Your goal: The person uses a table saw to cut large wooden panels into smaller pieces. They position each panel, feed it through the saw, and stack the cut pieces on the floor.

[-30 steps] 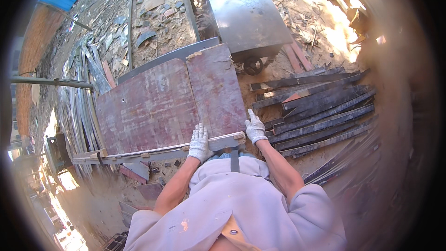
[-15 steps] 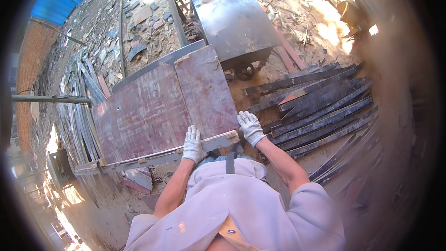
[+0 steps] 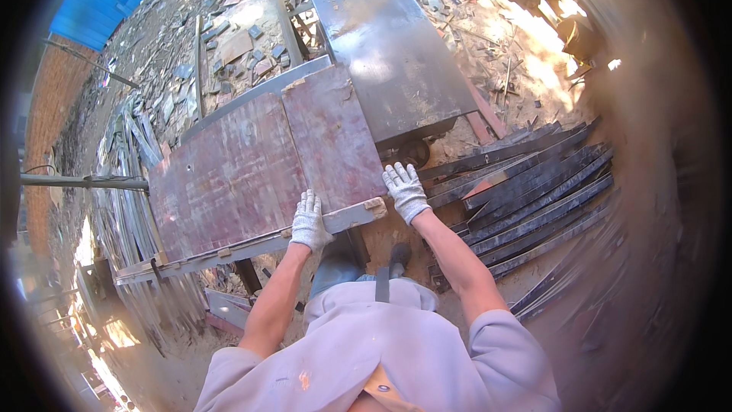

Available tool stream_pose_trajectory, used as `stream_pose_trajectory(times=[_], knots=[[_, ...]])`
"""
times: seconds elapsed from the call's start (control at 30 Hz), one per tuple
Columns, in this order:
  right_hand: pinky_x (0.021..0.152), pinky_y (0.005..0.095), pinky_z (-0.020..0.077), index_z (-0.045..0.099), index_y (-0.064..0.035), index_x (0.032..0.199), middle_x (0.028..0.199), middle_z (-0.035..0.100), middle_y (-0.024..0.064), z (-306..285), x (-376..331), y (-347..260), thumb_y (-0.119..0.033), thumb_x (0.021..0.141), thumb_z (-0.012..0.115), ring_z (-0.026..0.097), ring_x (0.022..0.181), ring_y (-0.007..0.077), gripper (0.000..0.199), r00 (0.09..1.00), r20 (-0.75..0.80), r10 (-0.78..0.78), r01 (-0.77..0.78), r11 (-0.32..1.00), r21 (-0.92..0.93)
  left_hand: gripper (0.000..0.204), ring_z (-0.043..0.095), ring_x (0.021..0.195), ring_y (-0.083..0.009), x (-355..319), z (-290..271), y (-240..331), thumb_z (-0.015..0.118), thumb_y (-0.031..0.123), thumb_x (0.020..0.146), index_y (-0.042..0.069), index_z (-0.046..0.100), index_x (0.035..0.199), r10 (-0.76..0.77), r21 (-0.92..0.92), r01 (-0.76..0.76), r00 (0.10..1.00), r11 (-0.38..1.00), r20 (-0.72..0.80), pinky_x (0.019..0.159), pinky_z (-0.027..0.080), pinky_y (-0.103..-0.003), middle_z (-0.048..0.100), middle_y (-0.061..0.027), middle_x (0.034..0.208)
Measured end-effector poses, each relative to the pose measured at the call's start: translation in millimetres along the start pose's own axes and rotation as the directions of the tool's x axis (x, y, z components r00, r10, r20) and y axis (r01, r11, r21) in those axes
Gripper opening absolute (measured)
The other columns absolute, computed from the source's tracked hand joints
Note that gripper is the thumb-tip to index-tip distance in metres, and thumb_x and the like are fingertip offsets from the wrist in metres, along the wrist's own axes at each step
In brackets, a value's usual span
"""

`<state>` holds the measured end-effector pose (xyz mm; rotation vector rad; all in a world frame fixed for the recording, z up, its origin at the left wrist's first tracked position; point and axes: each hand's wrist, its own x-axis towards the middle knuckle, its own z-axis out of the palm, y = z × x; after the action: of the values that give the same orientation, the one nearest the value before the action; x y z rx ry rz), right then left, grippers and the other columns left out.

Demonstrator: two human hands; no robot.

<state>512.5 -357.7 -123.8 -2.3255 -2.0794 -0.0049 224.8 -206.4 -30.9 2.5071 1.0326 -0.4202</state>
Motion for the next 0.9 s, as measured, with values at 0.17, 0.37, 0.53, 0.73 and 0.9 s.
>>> stream_pose_trajectory(times=[0.17, 0.37, 0.53, 0.73, 0.9], knots=[[0.131, 0.0555, 0.0191, 0.054, -0.0097, 0.153, 0.166, 0.046, 0.0093, 4, 11, 8, -0.024, 0.096, 0.063, 0.035, 0.157, 0.0315, 0.059, 0.999, -0.038, -0.016, 0.016, 1.0, 0.003, 0.114, 0.022, 0.16, -0.0437, 6, 2, -1, 0.088, 0.033, 0.067, -0.009, 0.035, 0.158, 0.002, 0.022, -0.001, 0.999, 1.0, -0.051, 0.131, 0.023, -0.05, 0.024, -0.0298, 0.171], [0.13, 0.053, 0.0201, 0.053, -0.0135, 0.155, 0.166, 0.045, 0.0065, 10, 4, 0, -0.027, 0.1, 0.06, 0.037, 0.156, 0.0289, 0.058, 0.999, -0.036, 0.01, -0.011, 0.999, -0.033, 0.107, 0.023, 0.16, -0.0436, -1, 19, -5, 0.084, 0.028, 0.069, -0.009, 0.036, 0.157, 0.011, 0.034, -0.007, 0.994, 0.999, -0.112, 0.131, 0.024, -0.048, 0.024, -0.0302, 0.17], [0.129, 0.0542, 0.0221, 0.054, -0.0145, 0.154, 0.165, 0.048, 0.0056, 18, 2, 7, -0.033, 0.098, 0.064, 0.039, 0.155, 0.0279, 0.061, 0.997, -0.071, 0.007, -0.007, 1.0, -0.006, 0.1, 0.023, 0.16, -0.0434, -6, 12, 2, 0.079, 0.025, 0.073, -0.01, 0.037, 0.157, 0.013, 0.035, -0.01, 0.995, 0.999, -0.097, 0.131, 0.024, -0.048, 0.024, -0.0305, 0.17], [0.128, 0.0517, 0.0258, 0.057, -0.0132, 0.151, 0.162, 0.051, 0.0057, 19, 3, 6, -0.032, 0.095, 0.068, 0.042, 0.153, 0.0281, 0.06, 0.987, -0.159, -0.012, 0.015, 1.0, 0.019, 0.103, 0.025, 0.159, -0.0424, -3, 16, -5, 0.082, 0.027, 0.071, -0.008, 0.038, 0.157, 0.015, 0.076, -0.006, 0.993, 0.997, -0.117, 0.13, 0.027, -0.046, 0.025, -0.0296, 0.17], [0.126, 0.0518, 0.0283, 0.056, -0.0144, 0.152, 0.161, 0.052, 0.0068, 18, 1, 3, -0.03, 0.096, 0.067, 0.044, 0.152, 0.0272, 0.059, 0.988, -0.153, 0.003, -0.001, 1.0, 0.015, 0.104, 0.027, 0.159, -0.042, -7, 10, -1, 0.085, 0.029, 0.07, -0.008, 0.039, 0.156, 0.01, 0.066, -0.004, 0.995, 0.998, -0.097, 0.129, 0.029, -0.044, 0.025, -0.0293, 0.17]])
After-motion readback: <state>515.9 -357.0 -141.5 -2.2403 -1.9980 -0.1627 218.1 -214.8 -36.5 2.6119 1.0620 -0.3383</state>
